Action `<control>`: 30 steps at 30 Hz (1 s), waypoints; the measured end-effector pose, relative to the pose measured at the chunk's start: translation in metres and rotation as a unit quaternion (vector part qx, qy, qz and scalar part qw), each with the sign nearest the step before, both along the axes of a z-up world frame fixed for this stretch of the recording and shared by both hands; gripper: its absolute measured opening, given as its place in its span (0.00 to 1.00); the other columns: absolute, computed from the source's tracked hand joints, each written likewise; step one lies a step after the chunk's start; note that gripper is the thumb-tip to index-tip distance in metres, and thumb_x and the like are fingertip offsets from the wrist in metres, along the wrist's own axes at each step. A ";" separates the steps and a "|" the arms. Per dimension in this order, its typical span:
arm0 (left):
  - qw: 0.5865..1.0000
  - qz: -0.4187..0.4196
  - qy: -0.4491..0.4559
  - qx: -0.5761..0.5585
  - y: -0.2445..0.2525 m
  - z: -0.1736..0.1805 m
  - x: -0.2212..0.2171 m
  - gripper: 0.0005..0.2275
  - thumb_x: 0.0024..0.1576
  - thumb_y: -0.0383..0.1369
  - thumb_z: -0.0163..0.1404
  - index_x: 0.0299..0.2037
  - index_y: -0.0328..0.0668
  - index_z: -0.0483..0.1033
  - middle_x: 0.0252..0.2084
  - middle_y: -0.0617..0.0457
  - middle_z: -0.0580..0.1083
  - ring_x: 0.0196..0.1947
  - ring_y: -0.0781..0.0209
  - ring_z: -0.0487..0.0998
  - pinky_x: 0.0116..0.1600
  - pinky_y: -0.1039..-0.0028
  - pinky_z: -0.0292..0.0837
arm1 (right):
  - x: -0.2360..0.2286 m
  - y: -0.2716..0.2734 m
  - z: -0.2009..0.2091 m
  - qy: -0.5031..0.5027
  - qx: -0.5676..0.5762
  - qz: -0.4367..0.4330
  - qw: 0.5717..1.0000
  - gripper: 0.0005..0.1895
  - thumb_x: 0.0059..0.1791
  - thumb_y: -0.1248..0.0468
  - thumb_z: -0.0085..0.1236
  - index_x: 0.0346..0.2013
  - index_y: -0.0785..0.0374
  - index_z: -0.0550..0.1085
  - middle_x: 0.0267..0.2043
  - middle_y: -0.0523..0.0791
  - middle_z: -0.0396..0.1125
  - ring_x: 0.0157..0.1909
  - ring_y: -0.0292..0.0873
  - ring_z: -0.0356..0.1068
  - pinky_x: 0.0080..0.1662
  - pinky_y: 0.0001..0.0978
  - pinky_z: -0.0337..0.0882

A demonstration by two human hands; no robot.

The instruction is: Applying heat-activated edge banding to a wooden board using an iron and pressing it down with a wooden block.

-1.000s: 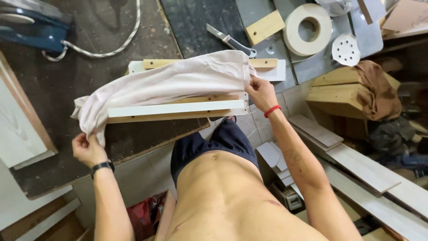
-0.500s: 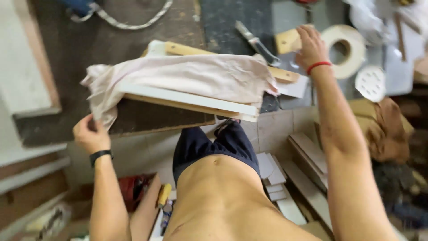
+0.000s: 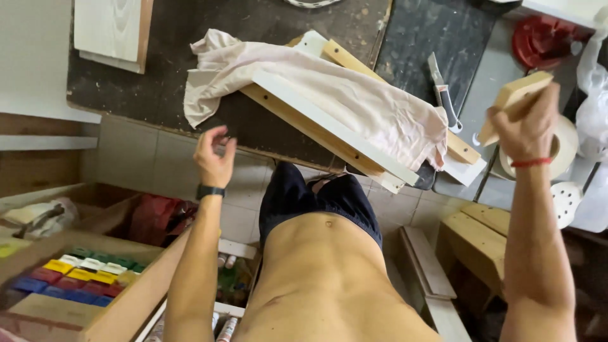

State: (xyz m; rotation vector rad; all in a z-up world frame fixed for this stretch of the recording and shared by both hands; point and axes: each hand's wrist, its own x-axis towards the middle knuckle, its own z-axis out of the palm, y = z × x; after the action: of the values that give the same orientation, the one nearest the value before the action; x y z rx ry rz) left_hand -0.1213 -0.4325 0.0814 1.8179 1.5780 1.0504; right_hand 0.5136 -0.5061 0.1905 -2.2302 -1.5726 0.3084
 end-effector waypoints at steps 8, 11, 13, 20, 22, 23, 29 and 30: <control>0.981 -0.081 -0.152 0.092 0.095 -0.013 0.091 0.41 0.47 0.46 0.75 0.67 0.40 0.65 0.60 0.43 0.70 0.61 0.46 0.74 0.67 0.59 0.69 | -0.211 0.048 0.024 0.058 0.051 0.207 0.975 0.35 0.35 0.54 0.84 0.50 0.59 0.74 0.39 0.54 0.75 0.42 0.64 0.77 0.42 0.51 0.76; 0.962 -0.146 -0.213 0.091 0.118 -0.026 0.106 0.49 0.43 0.52 0.78 0.71 0.43 0.63 0.65 0.44 0.69 0.67 0.45 0.72 0.73 0.59 0.63 | -0.259 0.076 0.008 0.104 0.146 0.302 0.936 0.16 0.48 0.54 0.74 0.39 0.56 0.74 0.43 0.47 0.78 0.45 0.56 0.79 0.46 0.44 0.77; 0.947 -0.181 -0.255 0.079 0.125 -0.024 0.112 0.50 0.41 0.54 0.79 0.71 0.44 0.63 0.66 0.44 0.70 0.67 0.45 0.72 0.74 0.59 0.61 | -0.280 0.090 0.001 0.121 0.182 0.341 0.914 0.16 0.52 0.50 0.67 0.35 0.56 0.72 0.48 0.46 0.79 0.49 0.54 0.80 0.51 0.41 0.77; 0.963 -0.177 -0.182 0.087 0.127 -0.037 0.116 0.39 0.36 0.67 0.71 0.50 0.53 0.73 0.43 0.63 0.81 0.45 0.59 0.83 0.58 0.69 0.76 | -0.310 0.092 0.035 0.148 0.111 0.337 0.923 0.24 0.46 0.62 0.72 0.52 0.69 0.75 0.57 0.58 0.71 0.62 0.68 0.73 0.59 0.57 0.73; 0.965 -0.167 -0.163 0.120 0.128 -0.046 0.118 0.37 0.38 0.69 0.69 0.44 0.52 0.73 0.38 0.61 0.80 0.38 0.56 0.84 0.53 0.67 0.79 | -0.315 0.091 0.042 0.145 0.092 0.344 0.923 0.25 0.48 0.63 0.69 0.58 0.70 0.75 0.58 0.61 0.69 0.64 0.70 0.70 0.61 0.62 0.70; 0.968 -0.157 -0.136 0.141 0.128 -0.051 0.119 0.37 0.39 0.72 0.65 0.41 0.52 0.71 0.34 0.60 0.78 0.35 0.56 0.83 0.49 0.66 0.79 | -0.316 0.090 0.042 0.158 0.083 0.344 0.922 0.26 0.49 0.64 0.67 0.60 0.70 0.74 0.62 0.64 0.66 0.66 0.73 0.66 0.62 0.65 0.67; 0.970 -0.142 -0.100 0.172 0.132 -0.057 0.121 0.36 0.41 0.77 0.60 0.33 0.53 0.67 0.25 0.60 0.69 0.27 0.58 0.79 0.43 0.70 0.78 | -0.325 0.104 0.043 0.144 0.061 0.351 0.923 0.25 0.50 0.67 0.64 0.60 0.74 0.74 0.62 0.69 0.66 0.67 0.77 0.63 0.63 0.67 0.63; 0.969 -0.140 -0.097 0.176 0.132 -0.058 0.122 0.35 0.41 0.76 0.60 0.33 0.54 0.67 0.24 0.60 0.68 0.26 0.58 0.78 0.42 0.70 0.77 | -0.325 0.107 0.040 0.148 0.062 0.354 0.921 0.25 0.49 0.68 0.65 0.60 0.75 0.73 0.62 0.70 0.65 0.66 0.78 0.63 0.63 0.70 0.63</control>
State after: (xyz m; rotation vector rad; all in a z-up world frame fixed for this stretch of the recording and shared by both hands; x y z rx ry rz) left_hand 0.0004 -0.3006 0.0237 2.0199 1.0308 1.3859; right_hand 0.1886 -0.3993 0.2309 -1.3615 -2.0898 0.6816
